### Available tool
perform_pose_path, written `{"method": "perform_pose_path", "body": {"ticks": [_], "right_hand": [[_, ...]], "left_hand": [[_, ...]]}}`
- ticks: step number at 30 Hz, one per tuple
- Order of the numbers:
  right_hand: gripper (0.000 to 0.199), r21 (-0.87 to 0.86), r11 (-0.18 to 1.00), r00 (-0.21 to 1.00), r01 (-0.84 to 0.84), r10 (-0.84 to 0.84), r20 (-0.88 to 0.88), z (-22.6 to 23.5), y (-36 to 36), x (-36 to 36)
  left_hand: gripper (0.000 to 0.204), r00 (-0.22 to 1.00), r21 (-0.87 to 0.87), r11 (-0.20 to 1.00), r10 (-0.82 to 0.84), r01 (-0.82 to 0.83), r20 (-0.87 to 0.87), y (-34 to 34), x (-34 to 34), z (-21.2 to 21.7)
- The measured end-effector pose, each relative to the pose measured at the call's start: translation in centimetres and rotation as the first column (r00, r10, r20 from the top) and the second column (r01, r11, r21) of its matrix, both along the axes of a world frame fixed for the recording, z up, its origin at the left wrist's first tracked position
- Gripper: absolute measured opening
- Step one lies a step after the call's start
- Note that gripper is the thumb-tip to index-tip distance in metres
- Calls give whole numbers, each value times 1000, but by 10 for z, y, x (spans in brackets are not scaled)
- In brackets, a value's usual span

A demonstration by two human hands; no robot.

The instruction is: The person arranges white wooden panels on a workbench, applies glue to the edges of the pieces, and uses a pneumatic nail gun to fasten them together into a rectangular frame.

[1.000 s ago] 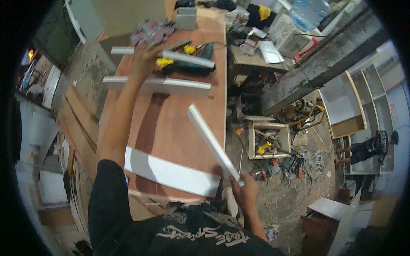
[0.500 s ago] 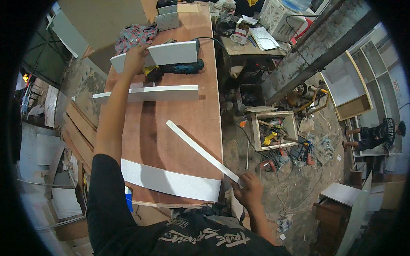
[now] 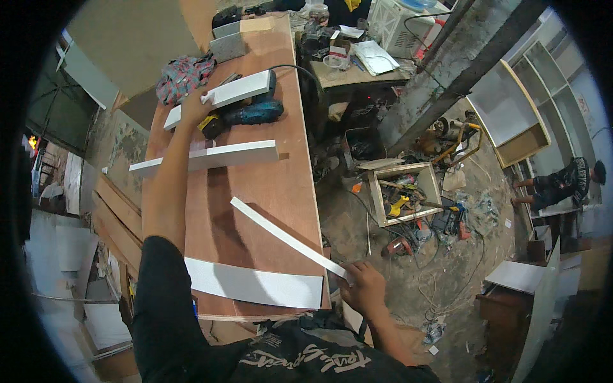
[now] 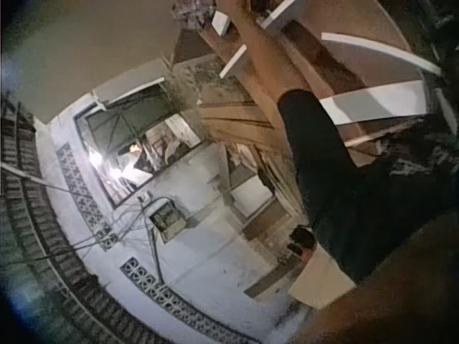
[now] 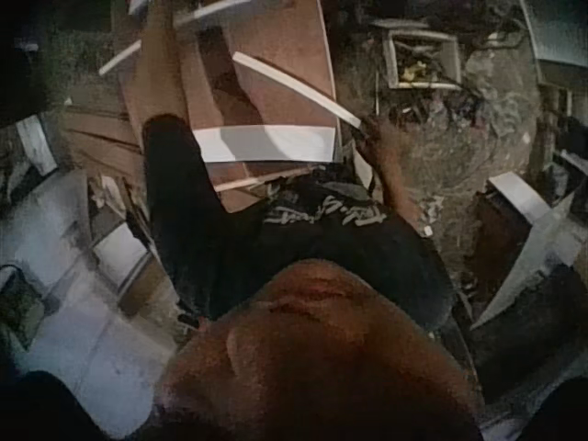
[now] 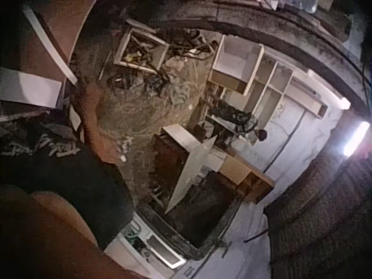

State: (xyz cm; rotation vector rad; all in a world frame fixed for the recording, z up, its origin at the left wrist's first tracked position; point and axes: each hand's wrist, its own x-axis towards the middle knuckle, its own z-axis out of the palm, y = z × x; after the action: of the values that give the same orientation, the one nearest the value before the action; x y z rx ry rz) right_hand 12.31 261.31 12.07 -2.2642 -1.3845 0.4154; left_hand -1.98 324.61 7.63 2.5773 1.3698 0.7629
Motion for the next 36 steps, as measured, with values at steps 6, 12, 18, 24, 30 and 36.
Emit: {"method": "perform_pose_path", "body": {"ticks": [6,12,18,24,30,36], "right_hand": [[28,-40,989,989,144,-144,-10,-4,-3,-19],[27,-40,957,955,289,-290,-55,0,9,-47],[32,-54,947,948,317,-318,-15,-9,8,-52],[37,-195,956,975,221,-221,20,-9,5,-52],[58,-244,946,977,213,-207,51,-2,19,-62],[54,3,977,977,213,-213,-19,-18,24,-73]], "left_hand": [[35,845,120,992,-84,24,528,-147,-15,46],[27,853,-207,975,180,-86,490,-333,-64,-13],[32,906,-258,931,-138,256,401,-445,-90,-13],[40,856,-50,950,-254,308,451,-372,-40,19],[46,896,174,908,-408,380,173,-265,30,1],[48,885,53,911,-411,410,217,-259,33,-25]]}}
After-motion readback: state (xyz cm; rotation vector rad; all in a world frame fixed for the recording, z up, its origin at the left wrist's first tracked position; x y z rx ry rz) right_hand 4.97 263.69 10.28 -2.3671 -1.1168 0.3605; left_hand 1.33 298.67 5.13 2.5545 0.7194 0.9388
